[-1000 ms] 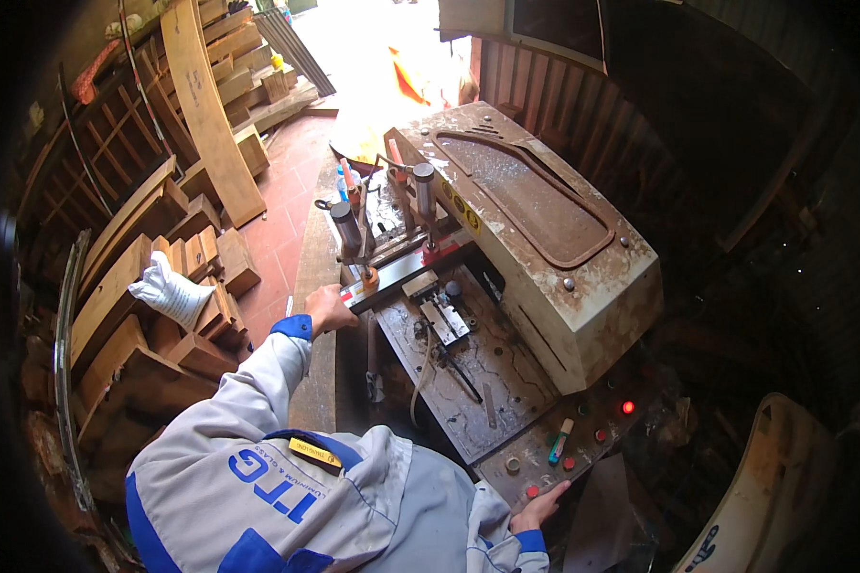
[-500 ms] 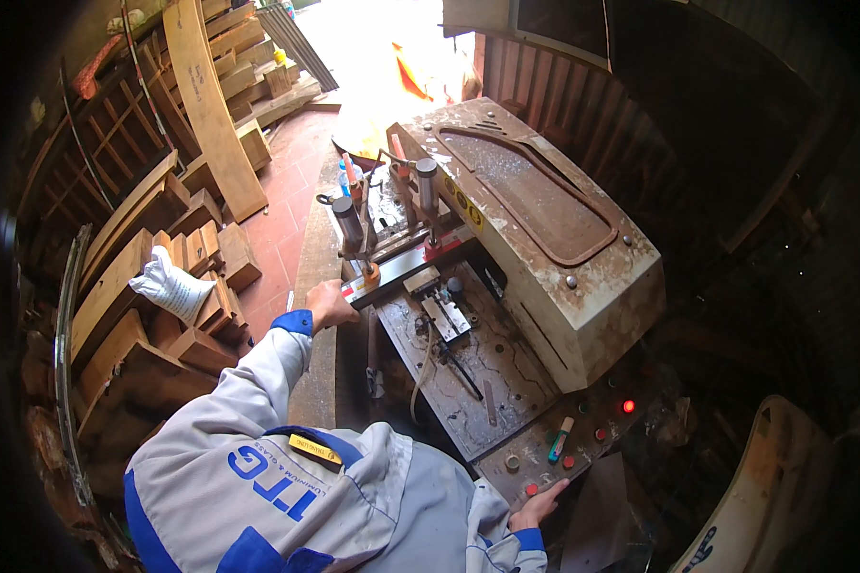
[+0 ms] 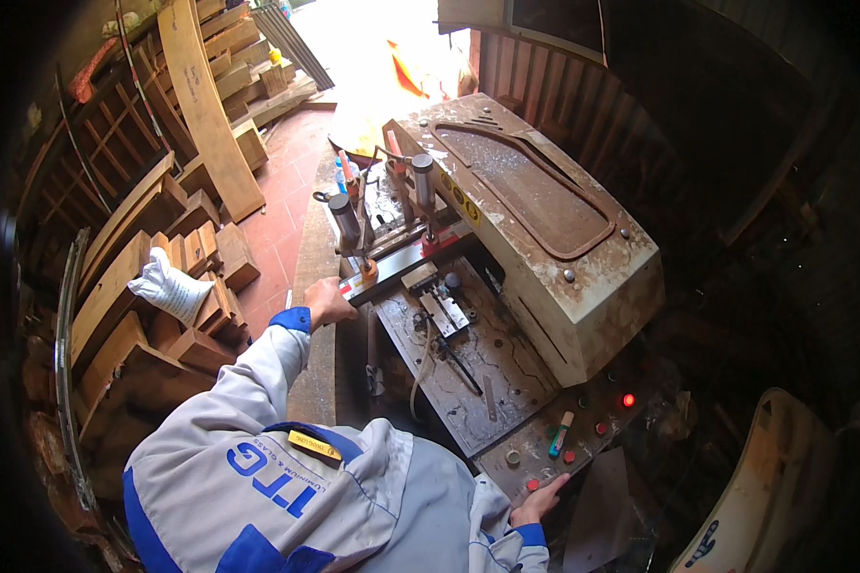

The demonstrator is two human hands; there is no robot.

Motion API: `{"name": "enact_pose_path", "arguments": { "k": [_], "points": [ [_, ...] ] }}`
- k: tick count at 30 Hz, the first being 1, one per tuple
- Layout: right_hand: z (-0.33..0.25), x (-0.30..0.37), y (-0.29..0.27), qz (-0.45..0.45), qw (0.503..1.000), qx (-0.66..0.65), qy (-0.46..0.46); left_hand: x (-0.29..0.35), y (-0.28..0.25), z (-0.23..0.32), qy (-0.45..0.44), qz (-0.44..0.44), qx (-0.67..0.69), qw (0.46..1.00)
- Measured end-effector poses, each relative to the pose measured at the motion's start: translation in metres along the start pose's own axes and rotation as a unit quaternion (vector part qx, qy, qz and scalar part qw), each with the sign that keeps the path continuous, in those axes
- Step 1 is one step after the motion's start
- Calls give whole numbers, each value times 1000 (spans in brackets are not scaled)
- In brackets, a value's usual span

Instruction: The person operates a metal cutting machine to cut aluminum profiles. They place each profile into the machine, activate the cut, remove the cut piece, and set it aside on a nearby table. The process is repeated for several profiles.

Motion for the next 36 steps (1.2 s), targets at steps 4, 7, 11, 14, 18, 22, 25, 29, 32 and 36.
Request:
{"name": "enact_pose_path", "arguments": {
  "k": [4, 7, 11, 14, 18, 22, 25, 29, 32, 36],
  "points": [
    [5, -8, 0, -14, 1000, -10, -13, -1, 1, -1, 3, 6, -3, 1000],
    [2, -3, 1, -16, 1000, -8, -12, -1, 1, 0, 2, 7, -4, 1000],
    [-2, 3, -1, 8, 1000, 19, -1, -4, 4, -4, 0, 3, 2, 1000],
    [-2, 2, 0, 0, 1000, 9, -5, -3, 2, -1, 1, -1, 4, 1000],
    [-8, 11, 6, -6, 1000, -2, -7, -1, 3, -4, -3, -2, 0, 1000],
    [-7, 8, 7, -27, 999, -14, -19, -5, 6, -7, -1, 3, 0, 1000],
    [-5, 9, 1, -25, 997, -54, -49, -10, 4, 3, 4, 9, -10, 1000],
    [12, -13, -4, -27, 999, -38, -13, -10, 10, 2, -12, -25, -11, 1000],
    [-17, 7, 10, 27, 988, 78, -129, -32, 47, -49, -20, -8, 60, 998],
    [-35, 35, -4, 28, 891, 154, -426, -30, 19, 2, 35, 37, -7, 999]
  ]
}}
Point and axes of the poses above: each hand's wrist, its own x-axis away from the middle knuckle, its own y-axis out of the palm, z = x × y, the point moved 9 cm from there along -x, towards the middle knuckle, and after that the axes turned 9 degrees about -x, right-handed, at the moved point
